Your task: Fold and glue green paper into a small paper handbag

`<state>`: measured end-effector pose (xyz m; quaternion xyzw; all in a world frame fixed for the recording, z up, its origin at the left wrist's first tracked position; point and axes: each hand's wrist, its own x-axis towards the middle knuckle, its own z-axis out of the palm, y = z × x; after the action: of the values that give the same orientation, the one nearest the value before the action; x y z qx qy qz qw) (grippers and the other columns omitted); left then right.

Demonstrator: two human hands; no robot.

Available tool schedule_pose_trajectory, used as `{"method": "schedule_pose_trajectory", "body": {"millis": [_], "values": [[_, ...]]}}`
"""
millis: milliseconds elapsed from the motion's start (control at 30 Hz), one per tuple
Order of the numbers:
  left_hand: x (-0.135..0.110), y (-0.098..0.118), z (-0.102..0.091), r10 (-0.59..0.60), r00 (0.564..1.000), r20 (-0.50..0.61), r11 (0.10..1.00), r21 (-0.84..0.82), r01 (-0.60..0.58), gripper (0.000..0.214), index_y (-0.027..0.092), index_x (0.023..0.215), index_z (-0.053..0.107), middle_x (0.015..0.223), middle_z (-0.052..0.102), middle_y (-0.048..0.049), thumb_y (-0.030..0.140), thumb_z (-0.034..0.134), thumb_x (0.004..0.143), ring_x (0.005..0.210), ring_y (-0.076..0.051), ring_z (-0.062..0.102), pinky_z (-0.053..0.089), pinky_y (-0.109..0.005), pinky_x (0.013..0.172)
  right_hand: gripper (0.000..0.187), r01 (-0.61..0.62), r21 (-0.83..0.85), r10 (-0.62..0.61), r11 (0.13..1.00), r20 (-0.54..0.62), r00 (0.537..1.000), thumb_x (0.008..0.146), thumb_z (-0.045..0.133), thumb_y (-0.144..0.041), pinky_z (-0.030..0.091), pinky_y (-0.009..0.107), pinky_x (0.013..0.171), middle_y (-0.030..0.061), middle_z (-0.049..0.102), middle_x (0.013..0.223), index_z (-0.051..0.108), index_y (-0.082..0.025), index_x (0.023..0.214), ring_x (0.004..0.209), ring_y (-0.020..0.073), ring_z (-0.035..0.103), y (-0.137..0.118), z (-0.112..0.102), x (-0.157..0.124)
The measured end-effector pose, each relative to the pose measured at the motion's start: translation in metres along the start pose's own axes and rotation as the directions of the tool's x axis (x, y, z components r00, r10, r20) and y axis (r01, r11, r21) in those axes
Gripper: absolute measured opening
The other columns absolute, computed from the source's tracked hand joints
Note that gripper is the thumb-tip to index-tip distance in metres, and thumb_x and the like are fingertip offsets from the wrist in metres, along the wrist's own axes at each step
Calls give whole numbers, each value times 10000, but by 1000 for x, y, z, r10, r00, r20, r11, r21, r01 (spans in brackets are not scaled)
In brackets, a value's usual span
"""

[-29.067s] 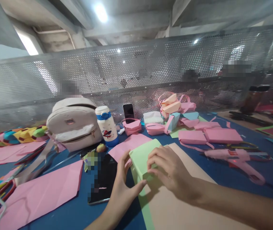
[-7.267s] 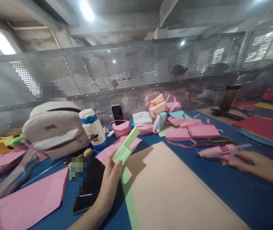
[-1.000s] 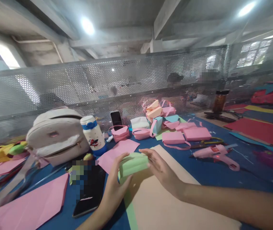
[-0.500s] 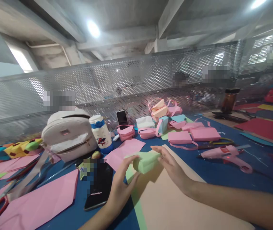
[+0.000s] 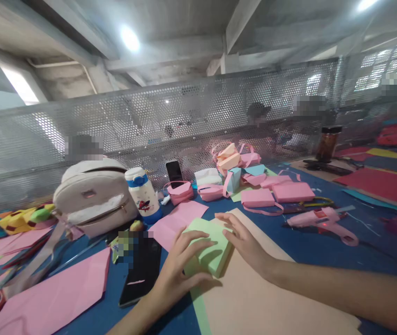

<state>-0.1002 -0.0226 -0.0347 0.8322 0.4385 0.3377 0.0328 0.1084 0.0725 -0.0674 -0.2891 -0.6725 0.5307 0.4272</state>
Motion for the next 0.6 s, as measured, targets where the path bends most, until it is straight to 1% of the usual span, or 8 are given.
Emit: {"method": "schedule_pose_trajectory", "body": {"millis": [67,133,200,333,467,600], "values": [[0,-5,1,46,999,4,999,29,-46,356,310,1226,634,1283,630,-67,417,686,891,1224,-243,570,241,-501,1194,366,0,9,0,1000,17,1000,917,573,-367,362,447,1138,44,565,1388,560,-295,1276,1351,255,474,2,0,2],[1,-9,2,74,997,-8,996,50,-74,204,295,1114,685,1226,656,-56,361,656,923,1179,-225,593,249,-487,1187,368,7,14,-7,1000,32,999,916,570,-351,356,445,1138,47,574,1379,553,-293,1279,1361,247,467,5,1,3],[2,-11,3,92,996,-20,994,69,-90,133,288,1051,707,1172,680,-45,301,653,930,1133,-210,617,253,-476,1186,374,11,7,-12,1000,42,999,922,558,-338,357,451,1132,48,575,1378,545,-297,1293,1363,244,465,8,1,4],[3,-10,2,121,991,-54,989,87,-116,150,300,1026,722,1116,704,-21,212,641,935,1084,-183,639,252,-445,1180,374,12,0,-12,1000,38,999,924,548,-320,366,451,1122,46,581,1373,552,-293,1297,1349,252,475,9,1,3],[3,-8,3,113,990,-85,990,91,-105,180,306,1018,721,1098,707,-13,181,611,950,1070,-174,636,262,-422,1155,389,17,-30,-17,999,19,1000,906,546,-286,368,445,1123,42,578,1379,572,-288,1294,1342,259,474,7,0,2],[3,-5,6,121,986,-114,989,100,-109,195,296,963,716,1045,716,0,149,589,954,1012,-158,653,273,-406,1138,404,77,-101,-77,992,1,997,869,531,-215,359,453,1127,32,538,1420,600,-298,1258,1332,257,468,5,1,2]]}}
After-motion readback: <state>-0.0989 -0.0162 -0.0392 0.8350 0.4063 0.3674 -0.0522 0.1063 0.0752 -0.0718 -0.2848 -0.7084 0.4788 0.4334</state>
